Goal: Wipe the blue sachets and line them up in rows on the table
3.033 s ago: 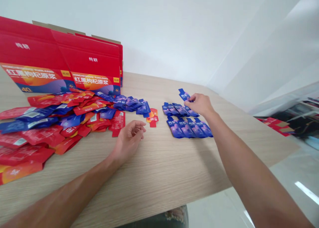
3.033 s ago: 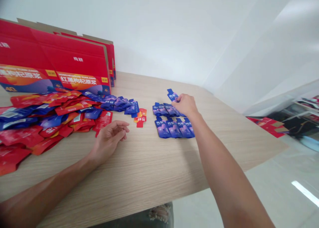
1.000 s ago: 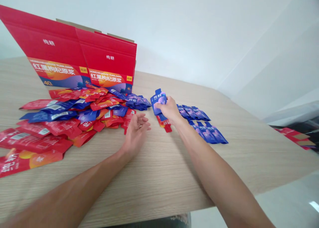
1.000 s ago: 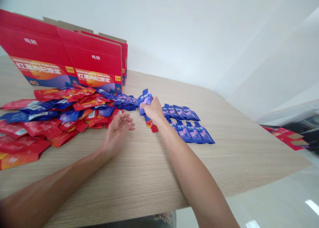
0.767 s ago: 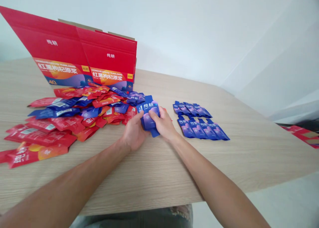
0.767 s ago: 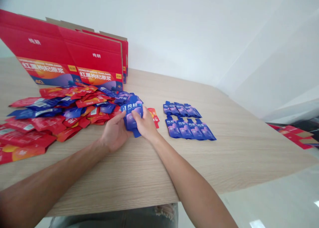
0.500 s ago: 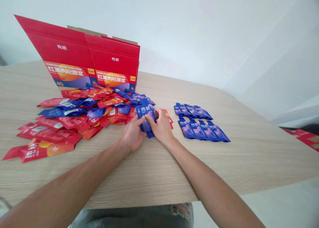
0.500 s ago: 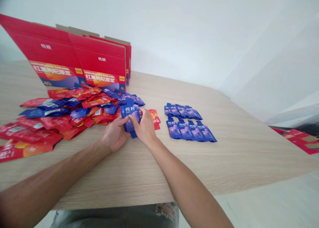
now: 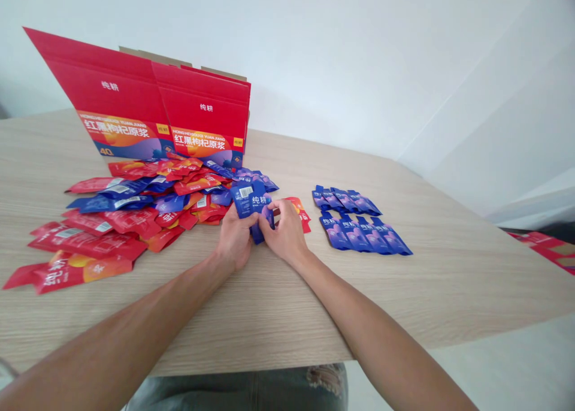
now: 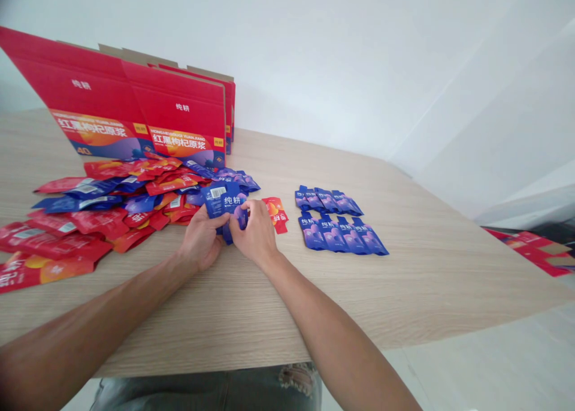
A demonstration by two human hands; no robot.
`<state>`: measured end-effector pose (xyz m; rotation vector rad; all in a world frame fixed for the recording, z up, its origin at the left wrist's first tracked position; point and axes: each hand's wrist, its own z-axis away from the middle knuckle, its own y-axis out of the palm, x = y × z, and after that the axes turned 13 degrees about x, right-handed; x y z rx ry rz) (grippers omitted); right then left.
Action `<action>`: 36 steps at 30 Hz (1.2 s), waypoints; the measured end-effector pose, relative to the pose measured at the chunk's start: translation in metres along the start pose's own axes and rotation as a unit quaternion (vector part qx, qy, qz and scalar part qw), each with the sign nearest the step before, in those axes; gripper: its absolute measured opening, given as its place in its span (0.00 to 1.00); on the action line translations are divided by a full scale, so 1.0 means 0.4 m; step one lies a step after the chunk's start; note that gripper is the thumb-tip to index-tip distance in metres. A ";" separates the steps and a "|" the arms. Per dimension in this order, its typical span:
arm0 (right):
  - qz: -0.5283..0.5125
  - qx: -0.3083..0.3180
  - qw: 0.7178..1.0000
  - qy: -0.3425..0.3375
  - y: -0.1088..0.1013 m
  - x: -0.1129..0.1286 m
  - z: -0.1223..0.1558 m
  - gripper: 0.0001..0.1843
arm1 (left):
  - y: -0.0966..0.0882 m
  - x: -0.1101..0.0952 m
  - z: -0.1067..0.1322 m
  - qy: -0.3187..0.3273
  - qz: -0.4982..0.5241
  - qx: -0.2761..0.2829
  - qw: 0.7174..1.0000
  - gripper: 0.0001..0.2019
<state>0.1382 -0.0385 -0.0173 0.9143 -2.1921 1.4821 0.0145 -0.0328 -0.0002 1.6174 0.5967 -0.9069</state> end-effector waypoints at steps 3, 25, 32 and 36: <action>0.001 0.018 1.000 -0.003 0.006 0.000 0.005 0.18 | 0.004 -0.001 -0.002 0.015 0.023 -0.013 1.000 0.19; 0.071 0.053 0.992 0.085 -0.118 0.037 -0.031 0.16 | -0.002 0.004 -0.001 0.043 -0.008 0.034 0.998 0.16; 0.254 0.011 0.940 0.227 -0.390 -0.052 0.007 0.16 | 0.016 0.005 0.014 -0.011 -0.030 0.008 0.999 0.14; 0.332 0.081 0.883 0.322 -0.458 -0.100 0.064 0.18 | 0.023 0.023 0.015 -0.025 -0.034 0.025 0.999 0.14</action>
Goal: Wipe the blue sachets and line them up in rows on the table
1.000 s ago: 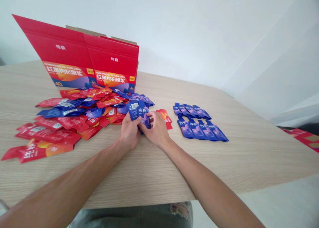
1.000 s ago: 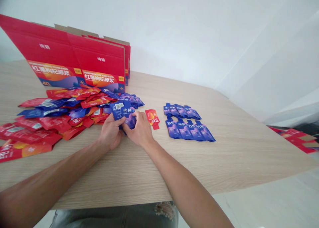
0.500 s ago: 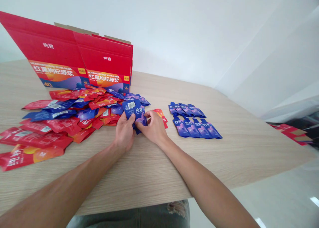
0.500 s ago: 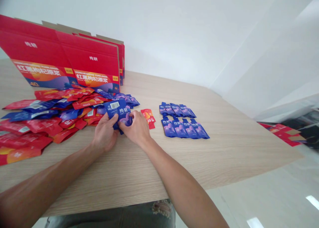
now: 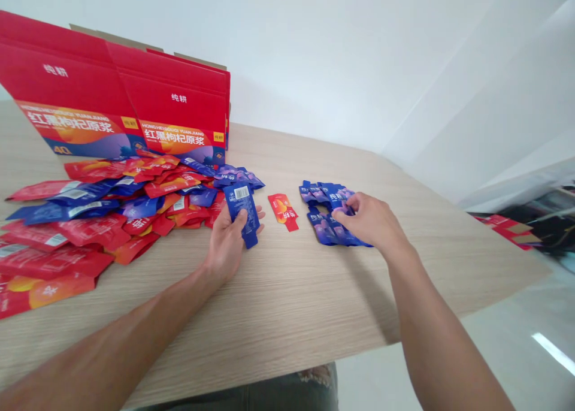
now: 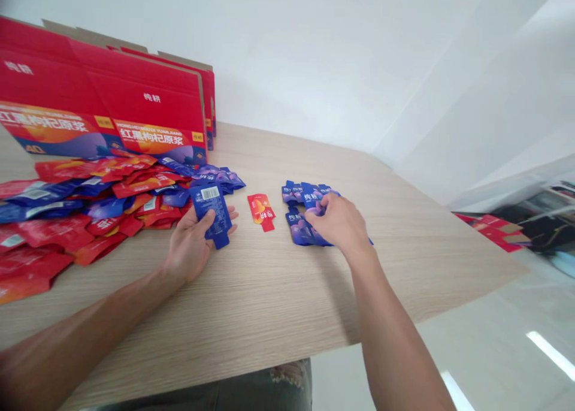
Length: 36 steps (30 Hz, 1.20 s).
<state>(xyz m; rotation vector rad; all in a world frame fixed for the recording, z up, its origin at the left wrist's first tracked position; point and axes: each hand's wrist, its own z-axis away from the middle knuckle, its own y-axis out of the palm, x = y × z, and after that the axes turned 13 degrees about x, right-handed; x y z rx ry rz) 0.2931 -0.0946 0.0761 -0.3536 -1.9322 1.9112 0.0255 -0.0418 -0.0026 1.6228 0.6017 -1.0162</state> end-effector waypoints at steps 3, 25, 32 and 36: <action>0.044 0.047 0.998 0.029 0.018 -0.022 0.012 0.19 | 0.000 0.009 0.000 0.003 -0.006 0.010 1.000 0.13; 0.075 0.078 0.994 0.019 0.079 -0.004 -0.015 0.20 | -0.015 0.007 0.000 0.026 -0.035 0.024 0.999 0.21; 0.082 0.092 0.992 0.026 0.083 0.000 -0.019 0.23 | -0.015 0.011 0.000 0.030 -0.044 0.027 0.998 0.21; 0.080 0.093 0.992 0.037 0.075 0.001 -0.014 0.25 | -0.013 0.012 0.000 0.033 -0.049 0.026 0.998 0.21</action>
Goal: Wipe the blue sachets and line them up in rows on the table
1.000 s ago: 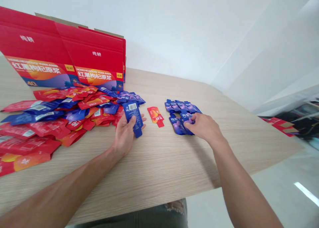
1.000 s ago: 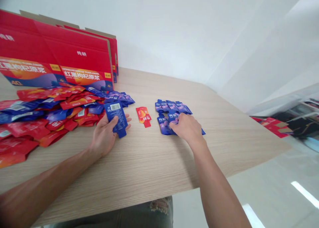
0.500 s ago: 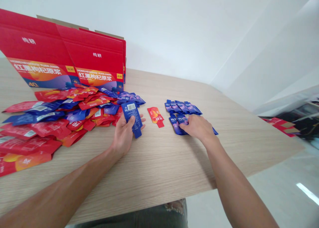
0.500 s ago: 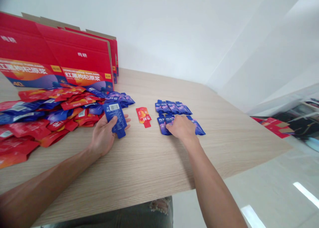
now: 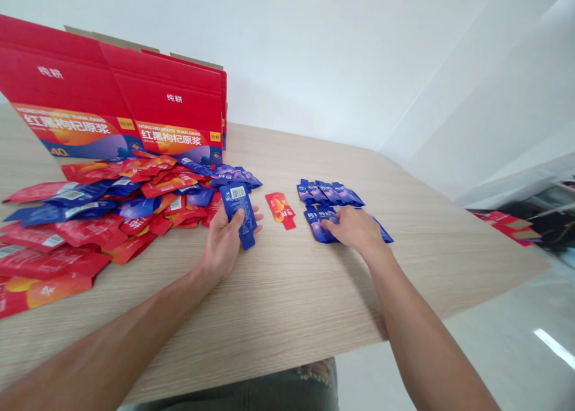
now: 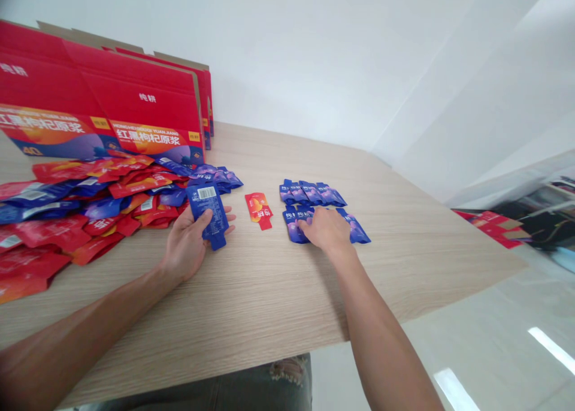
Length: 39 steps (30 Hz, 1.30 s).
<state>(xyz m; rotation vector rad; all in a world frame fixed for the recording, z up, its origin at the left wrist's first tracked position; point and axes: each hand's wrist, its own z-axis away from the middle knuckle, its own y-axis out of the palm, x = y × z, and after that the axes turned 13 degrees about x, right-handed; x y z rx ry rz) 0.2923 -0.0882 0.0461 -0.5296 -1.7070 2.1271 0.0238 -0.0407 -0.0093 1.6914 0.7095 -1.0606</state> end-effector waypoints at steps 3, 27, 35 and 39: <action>-0.005 -0.040 0.998 -0.039 -0.010 0.016 0.012 0.24 | 0.005 -0.002 0.000 0.000 -0.008 0.005 1.000 0.21; -0.412 -0.050 0.813 -0.408 0.095 0.259 0.059 0.14 | -0.018 -0.029 -0.002 -0.057 0.005 0.109 0.992 0.21; -0.553 0.161 0.720 -0.387 0.114 0.281 0.090 0.36 | -0.009 -0.039 0.008 -0.007 -0.056 0.142 0.988 0.14; -0.503 0.081 0.785 -0.352 0.127 0.284 0.081 0.31 | -0.011 -0.029 0.004 -0.013 -0.071 0.108 0.992 0.18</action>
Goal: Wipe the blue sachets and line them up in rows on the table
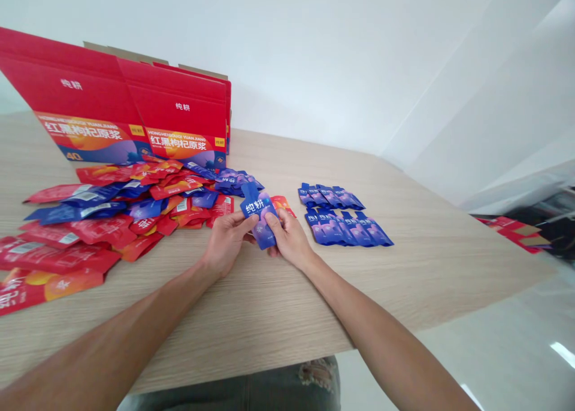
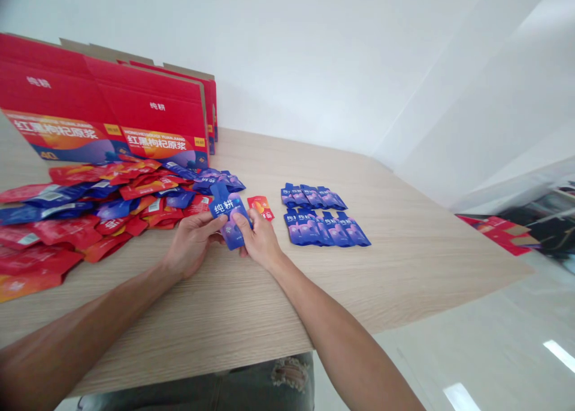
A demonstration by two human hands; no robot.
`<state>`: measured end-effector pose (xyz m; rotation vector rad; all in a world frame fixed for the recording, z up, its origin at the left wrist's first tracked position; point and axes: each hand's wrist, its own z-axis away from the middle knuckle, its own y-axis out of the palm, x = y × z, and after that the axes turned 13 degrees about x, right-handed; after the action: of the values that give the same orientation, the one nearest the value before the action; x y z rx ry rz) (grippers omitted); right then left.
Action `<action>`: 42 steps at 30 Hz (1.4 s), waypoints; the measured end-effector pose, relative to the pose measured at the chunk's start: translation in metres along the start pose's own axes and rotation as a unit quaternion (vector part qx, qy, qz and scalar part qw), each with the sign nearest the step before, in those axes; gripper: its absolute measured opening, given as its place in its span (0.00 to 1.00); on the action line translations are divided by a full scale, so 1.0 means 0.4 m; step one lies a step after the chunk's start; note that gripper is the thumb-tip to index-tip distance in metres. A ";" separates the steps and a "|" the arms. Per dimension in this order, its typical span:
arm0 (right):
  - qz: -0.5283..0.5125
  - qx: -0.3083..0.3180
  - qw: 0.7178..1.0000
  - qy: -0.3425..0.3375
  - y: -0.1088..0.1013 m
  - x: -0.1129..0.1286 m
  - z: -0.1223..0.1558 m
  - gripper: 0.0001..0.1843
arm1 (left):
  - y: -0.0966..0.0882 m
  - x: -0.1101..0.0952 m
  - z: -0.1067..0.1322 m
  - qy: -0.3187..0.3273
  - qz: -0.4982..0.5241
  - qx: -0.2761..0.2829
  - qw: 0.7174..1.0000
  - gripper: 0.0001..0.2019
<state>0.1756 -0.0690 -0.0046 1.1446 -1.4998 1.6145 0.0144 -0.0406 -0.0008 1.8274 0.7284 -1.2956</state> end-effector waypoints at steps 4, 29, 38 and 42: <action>0.105 -0.129 0.983 -0.072 0.002 -0.007 -0.005 0.26 | -0.007 0.015 -0.008 -0.004 -0.005 -0.049 0.999 0.20; 0.250 -0.130 0.942 -0.181 0.009 -0.036 -0.013 0.19 | -0.004 0.021 -0.012 -0.016 -0.027 -0.082 0.996 0.14; 0.244 -0.133 0.944 -0.180 0.009 -0.034 -0.011 0.20 | -0.003 0.017 -0.011 -0.018 -0.037 -0.083 0.996 0.14; 0.246 -0.134 0.944 -0.175 0.011 -0.035 -0.011 0.19 | -0.007 0.022 -0.011 -0.018 -0.042 -0.085 0.995 0.15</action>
<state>0.1765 -0.0639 -0.0189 0.9827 -2.3068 1.4892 0.0171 -0.0353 -0.0089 1.6503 0.8759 -1.2750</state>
